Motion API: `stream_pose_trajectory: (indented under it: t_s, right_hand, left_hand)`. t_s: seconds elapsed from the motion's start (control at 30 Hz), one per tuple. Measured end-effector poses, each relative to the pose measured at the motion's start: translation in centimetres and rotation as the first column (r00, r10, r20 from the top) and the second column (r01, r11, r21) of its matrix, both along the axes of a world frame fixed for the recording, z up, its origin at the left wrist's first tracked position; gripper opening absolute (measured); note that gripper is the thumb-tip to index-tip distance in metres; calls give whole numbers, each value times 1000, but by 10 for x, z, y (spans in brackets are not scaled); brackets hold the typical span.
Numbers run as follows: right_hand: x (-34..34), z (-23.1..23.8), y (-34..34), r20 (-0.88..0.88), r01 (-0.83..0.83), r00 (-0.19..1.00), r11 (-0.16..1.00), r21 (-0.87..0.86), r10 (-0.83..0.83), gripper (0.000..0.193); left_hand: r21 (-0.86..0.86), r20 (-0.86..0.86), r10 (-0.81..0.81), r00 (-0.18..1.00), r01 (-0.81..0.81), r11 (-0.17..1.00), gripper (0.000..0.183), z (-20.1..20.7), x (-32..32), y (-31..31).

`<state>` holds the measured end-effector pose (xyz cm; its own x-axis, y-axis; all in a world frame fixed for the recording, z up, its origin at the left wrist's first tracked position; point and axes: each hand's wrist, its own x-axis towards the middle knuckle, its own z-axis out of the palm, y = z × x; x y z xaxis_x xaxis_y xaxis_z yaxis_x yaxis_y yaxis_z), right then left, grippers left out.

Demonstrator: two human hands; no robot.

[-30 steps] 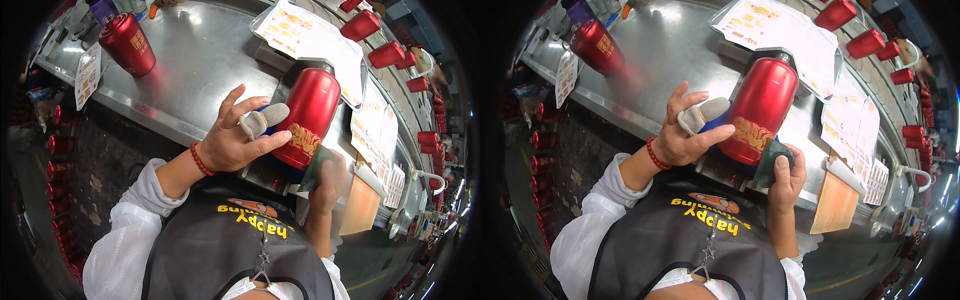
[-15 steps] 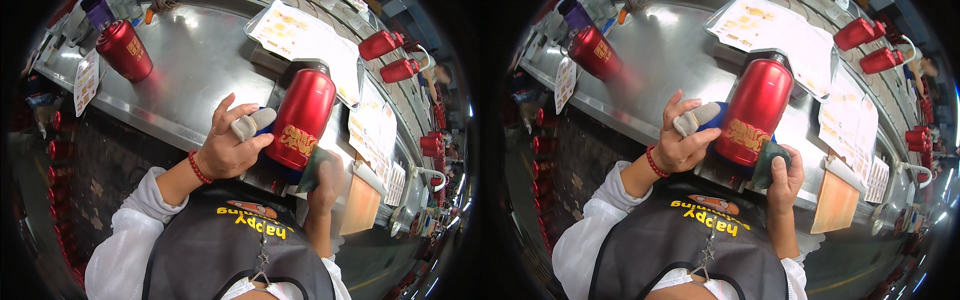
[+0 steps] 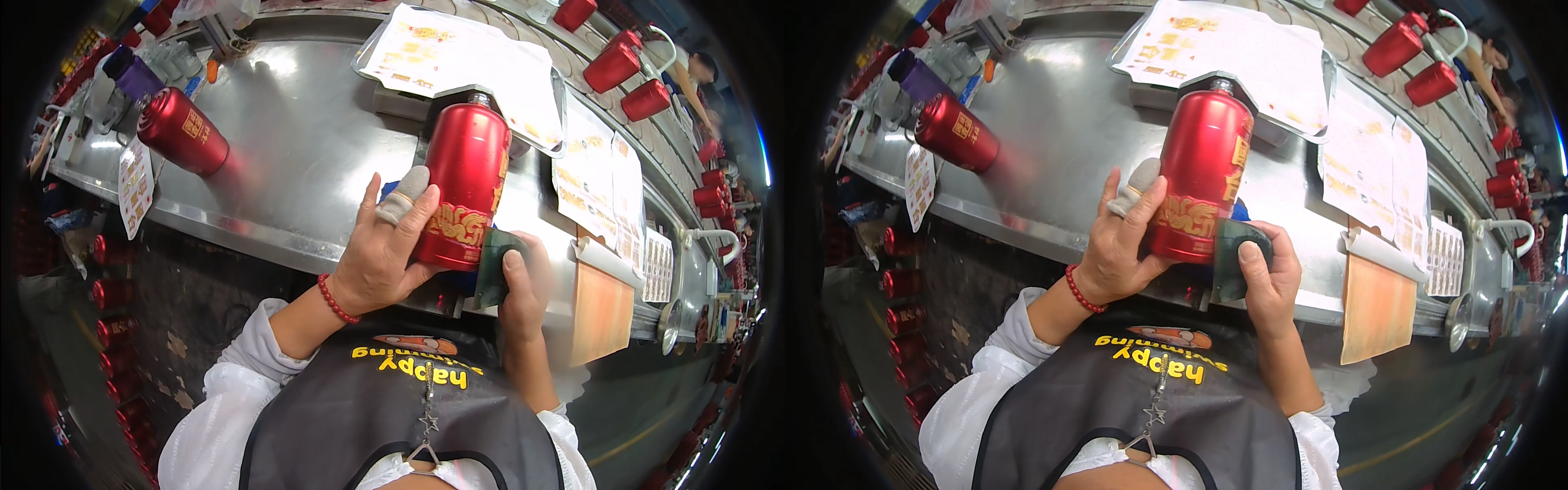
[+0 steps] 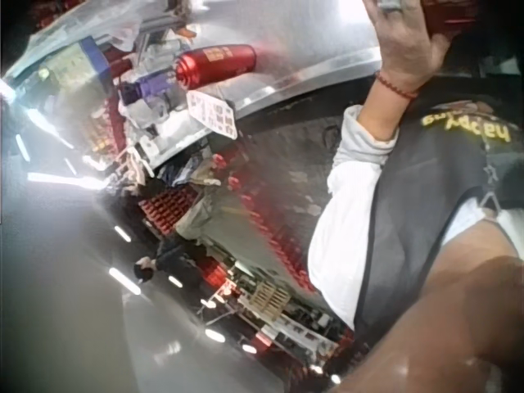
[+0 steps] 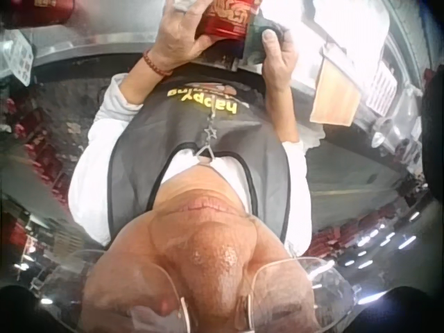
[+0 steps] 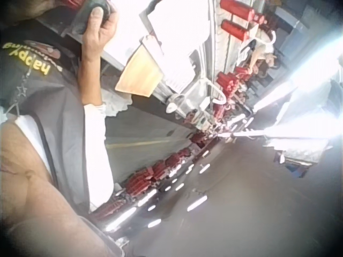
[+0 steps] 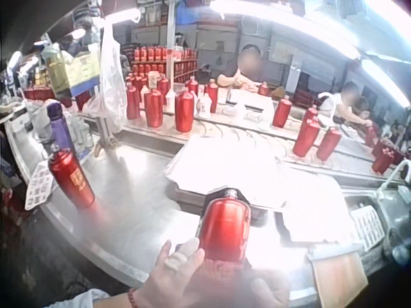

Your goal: The person handles striped paper sheets and then applies gold stickers to red cylindrical cans. They peel stickers from a sheet, place them on the cans, and smooth them with a green tool. The cans are placed on a metal workbench.

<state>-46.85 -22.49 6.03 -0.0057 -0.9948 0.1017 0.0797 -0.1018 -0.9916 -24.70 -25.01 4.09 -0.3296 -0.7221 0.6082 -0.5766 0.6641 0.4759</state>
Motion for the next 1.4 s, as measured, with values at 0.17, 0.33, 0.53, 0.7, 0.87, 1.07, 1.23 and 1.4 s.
stream_pose_trajectory:
  t_s: [0.17,0.33,0.53,0.7,0.87,1.07,1.23,1.4]
  right_hand:
    - [-4,-1,-1,75,29,997,999,25,-31,25]
    - [-14,2,-1,-171,89,980,990,-109,-107,36]
    - [-15,-16,-5,-574,-176,816,919,-352,-63,45]
    - [-1,-17,-8,-686,-256,698,821,-510,-208,68]
    - [-9,-9,-5,-716,-231,672,867,-442,-187,69]
    - [-7,-13,-5,-738,-304,645,821,-484,-196,66]
    - [-22,-11,-5,-731,-133,629,890,-437,-265,55]
    - [5,31,-5,-456,75,867,958,-276,-199,34]
  left_hand:
    - [4,50,-6,999,5,1000,91,12,-14,-5]
    - [100,-24,-59,998,61,993,94,-5,5,-2]
    - [50,8,-28,1000,28,998,96,3,-4,-3]
    - [31,33,-11,999,10,999,94,-5,0,-4]
    - [-65,87,20,996,-14,998,94,3,0,-1]
    - [-71,113,-24,993,32,997,99,10,-10,-9]
    - [28,34,-32,999,31,999,99,-4,2,-4]
    - [38,61,59,996,-62,997,97,5,-8,-2]
